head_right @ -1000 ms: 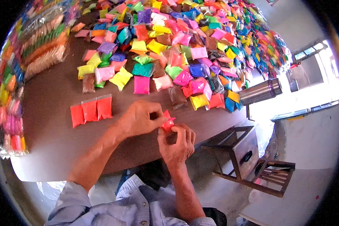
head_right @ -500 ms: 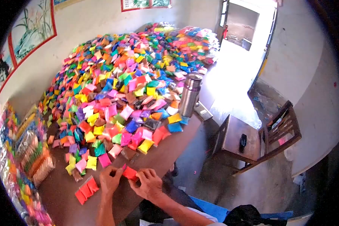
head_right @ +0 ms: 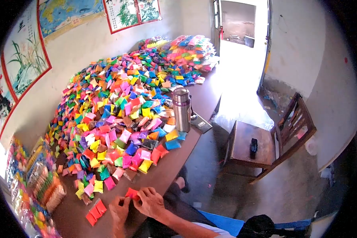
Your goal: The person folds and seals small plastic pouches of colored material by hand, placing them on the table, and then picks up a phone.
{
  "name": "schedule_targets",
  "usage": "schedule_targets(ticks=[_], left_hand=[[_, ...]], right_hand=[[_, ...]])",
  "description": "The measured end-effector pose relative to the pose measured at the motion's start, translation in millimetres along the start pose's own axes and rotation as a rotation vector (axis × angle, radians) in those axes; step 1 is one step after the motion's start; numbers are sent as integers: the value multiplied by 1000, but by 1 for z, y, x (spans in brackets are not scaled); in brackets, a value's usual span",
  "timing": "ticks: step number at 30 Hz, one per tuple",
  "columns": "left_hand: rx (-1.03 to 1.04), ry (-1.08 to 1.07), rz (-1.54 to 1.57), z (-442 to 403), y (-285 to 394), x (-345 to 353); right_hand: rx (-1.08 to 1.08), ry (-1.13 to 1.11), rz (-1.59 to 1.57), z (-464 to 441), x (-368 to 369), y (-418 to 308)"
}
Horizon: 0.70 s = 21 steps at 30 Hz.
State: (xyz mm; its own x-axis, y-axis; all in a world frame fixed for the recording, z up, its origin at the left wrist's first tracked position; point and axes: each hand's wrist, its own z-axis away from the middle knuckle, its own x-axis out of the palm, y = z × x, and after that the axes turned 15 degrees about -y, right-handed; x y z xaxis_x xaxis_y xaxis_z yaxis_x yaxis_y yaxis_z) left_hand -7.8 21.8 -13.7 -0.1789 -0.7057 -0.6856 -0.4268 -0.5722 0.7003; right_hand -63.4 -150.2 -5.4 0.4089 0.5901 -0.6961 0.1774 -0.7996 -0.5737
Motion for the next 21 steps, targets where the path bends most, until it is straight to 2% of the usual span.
schedule_targets(ticks=[5,8,16,21], left_hand=[[-149,100,34,-1,12,-3],[-183,142,74,-1,-5,-2],[-101,29,-61,-4,17,5],[-227,6,-7,-11,13,4]], right_hand=[[-15,5,-51,4,5,6],[-22,3,-74,5,3,7],[-67,20,-88,7,6,11],[-47,-59,-84,11,-2,11]])
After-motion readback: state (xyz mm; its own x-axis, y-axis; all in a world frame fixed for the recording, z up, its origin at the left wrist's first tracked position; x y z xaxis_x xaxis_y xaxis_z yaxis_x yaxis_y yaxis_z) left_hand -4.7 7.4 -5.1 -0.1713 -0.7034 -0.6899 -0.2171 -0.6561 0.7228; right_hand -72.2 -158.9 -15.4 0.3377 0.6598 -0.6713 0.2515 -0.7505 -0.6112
